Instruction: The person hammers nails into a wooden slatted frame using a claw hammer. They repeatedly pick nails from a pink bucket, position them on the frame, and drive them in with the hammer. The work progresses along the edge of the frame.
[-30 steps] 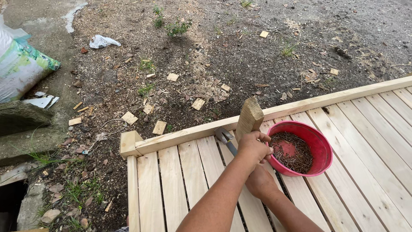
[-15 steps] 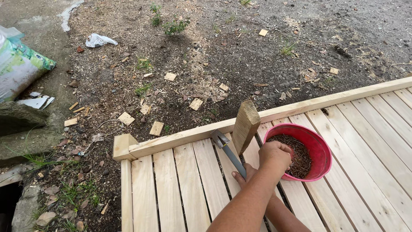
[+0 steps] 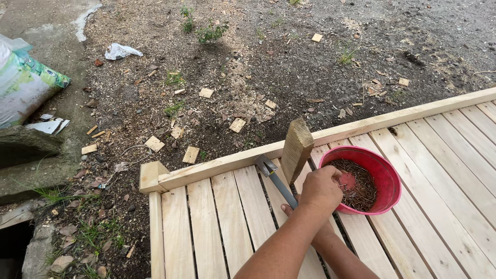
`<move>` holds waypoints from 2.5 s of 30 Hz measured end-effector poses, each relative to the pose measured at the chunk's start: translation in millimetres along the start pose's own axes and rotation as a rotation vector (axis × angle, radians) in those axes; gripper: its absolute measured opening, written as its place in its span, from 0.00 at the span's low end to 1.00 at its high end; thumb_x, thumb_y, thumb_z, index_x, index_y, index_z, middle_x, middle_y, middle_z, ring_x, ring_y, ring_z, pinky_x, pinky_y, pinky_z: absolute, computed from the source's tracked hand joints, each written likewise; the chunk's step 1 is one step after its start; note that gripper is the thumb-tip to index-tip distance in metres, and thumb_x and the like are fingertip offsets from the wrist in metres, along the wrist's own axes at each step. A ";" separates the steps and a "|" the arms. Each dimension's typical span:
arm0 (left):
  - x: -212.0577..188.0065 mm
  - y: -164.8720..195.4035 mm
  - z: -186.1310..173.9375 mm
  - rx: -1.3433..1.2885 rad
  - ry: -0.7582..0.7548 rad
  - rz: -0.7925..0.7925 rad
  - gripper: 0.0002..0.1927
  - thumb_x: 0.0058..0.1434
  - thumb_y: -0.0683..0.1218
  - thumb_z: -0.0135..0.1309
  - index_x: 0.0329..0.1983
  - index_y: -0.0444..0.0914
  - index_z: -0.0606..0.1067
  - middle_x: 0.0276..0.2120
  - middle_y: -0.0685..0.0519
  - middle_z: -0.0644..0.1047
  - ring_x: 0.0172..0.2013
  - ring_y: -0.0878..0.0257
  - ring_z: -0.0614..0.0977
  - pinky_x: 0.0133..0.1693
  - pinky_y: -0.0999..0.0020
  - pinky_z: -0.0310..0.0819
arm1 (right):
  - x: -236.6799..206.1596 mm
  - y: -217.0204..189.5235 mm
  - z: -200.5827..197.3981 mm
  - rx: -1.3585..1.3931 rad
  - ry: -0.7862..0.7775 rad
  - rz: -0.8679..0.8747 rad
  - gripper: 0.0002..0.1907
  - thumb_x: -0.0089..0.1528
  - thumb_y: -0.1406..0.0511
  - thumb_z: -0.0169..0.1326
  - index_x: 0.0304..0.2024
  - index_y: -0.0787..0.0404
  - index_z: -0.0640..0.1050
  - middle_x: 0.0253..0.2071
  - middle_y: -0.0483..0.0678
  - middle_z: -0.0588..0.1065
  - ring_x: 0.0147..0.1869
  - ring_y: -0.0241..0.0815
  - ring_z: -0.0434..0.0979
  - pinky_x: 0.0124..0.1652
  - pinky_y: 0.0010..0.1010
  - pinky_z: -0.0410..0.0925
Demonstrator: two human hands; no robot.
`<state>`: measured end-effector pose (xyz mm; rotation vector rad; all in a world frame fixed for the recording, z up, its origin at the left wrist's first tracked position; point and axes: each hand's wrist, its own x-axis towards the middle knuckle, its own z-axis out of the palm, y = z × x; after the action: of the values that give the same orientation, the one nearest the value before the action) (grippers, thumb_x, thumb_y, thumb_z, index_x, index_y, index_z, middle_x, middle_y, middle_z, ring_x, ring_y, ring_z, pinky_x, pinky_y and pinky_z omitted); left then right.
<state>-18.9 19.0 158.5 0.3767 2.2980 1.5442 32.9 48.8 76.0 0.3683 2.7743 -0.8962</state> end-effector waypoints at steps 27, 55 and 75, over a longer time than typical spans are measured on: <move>-33.8 -103.1 -258.8 0.364 0.351 -0.260 0.20 0.54 0.40 0.57 0.50 0.47 0.81 0.58 0.52 0.72 0.61 0.50 0.69 0.63 0.61 0.63 | -39.9 -110.5 -31.7 0.531 -0.041 0.356 0.22 0.66 0.48 0.49 0.39 0.60 0.72 0.19 0.45 0.66 0.16 0.36 0.65 0.19 0.32 0.66; 6.7 59.8 -353.8 0.651 -0.319 -0.042 0.24 0.59 0.37 0.52 0.60 0.39 0.75 0.74 0.43 0.53 0.71 0.43 0.57 0.67 0.50 0.57 | -38.5 -292.1 -123.7 0.864 0.131 0.628 0.26 0.66 0.44 0.47 0.34 0.60 0.67 0.19 0.45 0.65 0.15 0.36 0.64 0.16 0.33 0.63; 168.7 84.6 -363.9 0.720 -0.750 0.586 0.21 0.53 0.36 0.53 0.51 0.39 0.80 0.66 0.41 0.66 0.66 0.42 0.65 0.64 0.54 0.64 | 25.9 -365.2 -113.8 1.229 0.679 0.912 0.26 0.65 0.42 0.46 0.35 0.58 0.67 0.19 0.45 0.65 0.15 0.37 0.64 0.17 0.34 0.62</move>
<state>-323.8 -185.7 340.6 1.6035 2.0784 0.4847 -112.7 -165.5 358.6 2.1411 1.5568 -2.2336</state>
